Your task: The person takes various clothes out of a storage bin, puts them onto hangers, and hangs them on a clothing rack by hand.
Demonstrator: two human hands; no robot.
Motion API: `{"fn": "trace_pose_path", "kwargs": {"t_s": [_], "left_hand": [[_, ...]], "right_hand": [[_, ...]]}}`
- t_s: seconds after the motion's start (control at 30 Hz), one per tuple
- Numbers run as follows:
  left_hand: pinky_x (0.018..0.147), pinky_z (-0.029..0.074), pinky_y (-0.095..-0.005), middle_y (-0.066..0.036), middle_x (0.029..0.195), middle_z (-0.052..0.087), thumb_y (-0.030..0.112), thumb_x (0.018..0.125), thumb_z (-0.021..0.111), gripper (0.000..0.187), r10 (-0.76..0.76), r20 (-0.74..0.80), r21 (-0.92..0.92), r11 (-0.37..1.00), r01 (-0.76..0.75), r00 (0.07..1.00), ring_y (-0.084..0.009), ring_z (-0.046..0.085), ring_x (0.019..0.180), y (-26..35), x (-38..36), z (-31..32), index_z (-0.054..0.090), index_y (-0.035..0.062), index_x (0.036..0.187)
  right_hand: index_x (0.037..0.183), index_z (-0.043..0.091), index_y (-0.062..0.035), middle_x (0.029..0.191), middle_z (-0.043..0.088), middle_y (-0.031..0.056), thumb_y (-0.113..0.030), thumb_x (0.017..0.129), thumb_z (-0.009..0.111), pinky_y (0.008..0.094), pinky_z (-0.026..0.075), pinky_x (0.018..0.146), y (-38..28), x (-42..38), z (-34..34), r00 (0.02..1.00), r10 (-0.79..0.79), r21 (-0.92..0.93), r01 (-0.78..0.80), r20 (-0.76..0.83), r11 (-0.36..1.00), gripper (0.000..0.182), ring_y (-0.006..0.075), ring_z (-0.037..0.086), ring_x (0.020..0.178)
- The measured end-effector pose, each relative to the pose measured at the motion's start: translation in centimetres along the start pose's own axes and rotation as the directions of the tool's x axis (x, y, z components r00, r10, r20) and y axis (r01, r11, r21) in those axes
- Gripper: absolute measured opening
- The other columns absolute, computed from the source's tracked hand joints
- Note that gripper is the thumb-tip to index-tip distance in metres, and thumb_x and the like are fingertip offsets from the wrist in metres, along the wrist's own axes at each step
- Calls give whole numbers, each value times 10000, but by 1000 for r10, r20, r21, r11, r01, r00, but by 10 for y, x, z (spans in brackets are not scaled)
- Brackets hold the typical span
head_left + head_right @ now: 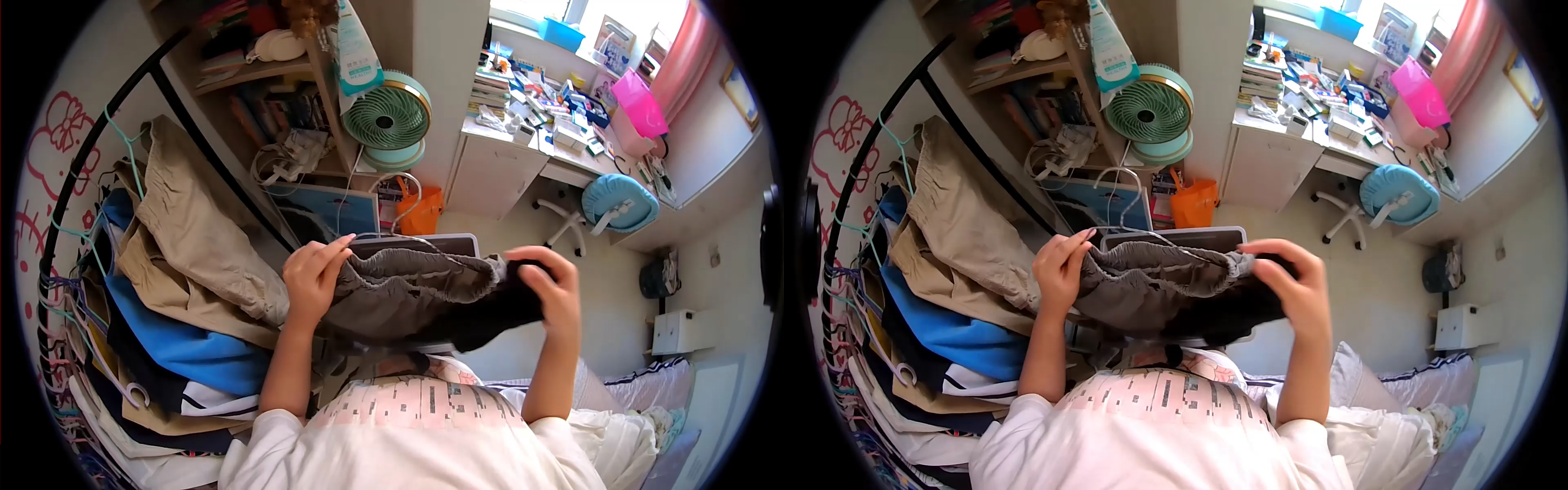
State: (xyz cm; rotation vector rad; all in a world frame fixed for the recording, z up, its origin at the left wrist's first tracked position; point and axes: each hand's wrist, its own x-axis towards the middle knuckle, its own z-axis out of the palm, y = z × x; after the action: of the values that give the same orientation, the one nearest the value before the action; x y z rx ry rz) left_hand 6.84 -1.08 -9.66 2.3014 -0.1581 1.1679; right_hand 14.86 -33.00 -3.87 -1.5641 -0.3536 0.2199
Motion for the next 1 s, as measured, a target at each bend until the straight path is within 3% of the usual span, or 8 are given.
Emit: {"fn": "trace_pose_path", "kwargs": {"t_s": [0.23, 0.37, 0.67, 0.73, 0.8, 0.87, 0.97, 1.0], "left_hand": [[542, 433, -261, -77, 705, 636, -12, 772, 705, 198, -55, 27, -290, 955, 61, 998, -159, 574, 582, -7, 32, -33, 716, 43, 962], [572, 453, -242, -73, 722, 652, -20, 765, 703, 196, 24, 96, -382, 924, 15, 995, -134, 593, 616, -3, 55, -44, 725, 38, 950], [956, 397, -315, -120, 1245, 572, 338, 992, 433, 454, -150, -218, -297, 952, 81, 964, -183, 540, 1061, -94, 52, -57, 485, 38, 1329], [1024, 372, -335, -117, 1381, 471, 396, 980, 441, 590, -591, 118, -797, 423, 431, 798, -207, 496, 1182, -112, 20, -41, 343, 25, 1429], [1058, 353, -336, -105, 1475, 359, 419, 929, 543, 746, -604, 496, -633, 241, 736, 624, -217, 455, 1253, -117, -6, -36, 219, 40, 1483], [1037, 375, -354, -136, 1434, 420, 418, 865, 644, 829, -480, 539, -330, 637, 697, 693, -251, 456, 1269, -151, -33, -34, 237, 35, 1477], [1036, 368, -369, -171, 1389, 469, 420, 833, 689, 843, -634, 495, -58, 659, 750, 594, -291, 443, 1284, -197, -65, -32, 297, -3, 1447], [1033, 363, -370, -180, 1373, 485, 429, 851, 666, 785, -783, 164, -107, 591, 800, 600, -307, 444, 1280, -211, -85, -27, 351, -17, 1415]], "right_hand": [[1194, 642, -66, 796, 654, 75, -77, 754, 743, 244, 468, 668, -28, -7, 13, 983, -119, -498, 175, 143, 849, 452, 99, 574, 661], [779, 635, -58, 609, 540, 93, -188, 760, 738, 368, 412, 511, -31, 6, 40, 861, -404, -854, 439, 310, 280, 167, 273, 518, 525], [786, 651, 40, 638, 543, 61, -63, 730, 752, 268, 386, 559, -60, 27, 62, 916, -224, -336, 337, 333, 879, 155, 124, 483, 580], [838, 675, 45, 681, 583, 37, -54, 740, 748, 247, 403, 584, -77, 29, 64, 929, -211, -334, 312, 304, 889, 156, 82, 506, 639], [815, 673, 45, 694, 595, 13, -40, 756, 739, 236, 405, 589, -95, 33, 73, 933, -231, -298, 311, 274, 903, 123, 63, 508, 653], [819, 680, 42, 735, 621, -11, -40, 791, 721, 209, 416, 606, -117, 42, 91, 938, -214, -134, 257, 271, 957, 96, 46, 524, 669], [848, 690, 45, 766, 644, -14, -60, 830, 698, 194, 435, 627, -147, 66, 129, 934, -214, -21, 229, 286, 973, 107, 39, 543, 685], [857, 689, 51, 741, 640, -14, -127, 844, 697, 210, 433, 615, -161, 75, 145, 908, -239, -107, 291, 345, 951, 179, 42, 538, 669]]}}
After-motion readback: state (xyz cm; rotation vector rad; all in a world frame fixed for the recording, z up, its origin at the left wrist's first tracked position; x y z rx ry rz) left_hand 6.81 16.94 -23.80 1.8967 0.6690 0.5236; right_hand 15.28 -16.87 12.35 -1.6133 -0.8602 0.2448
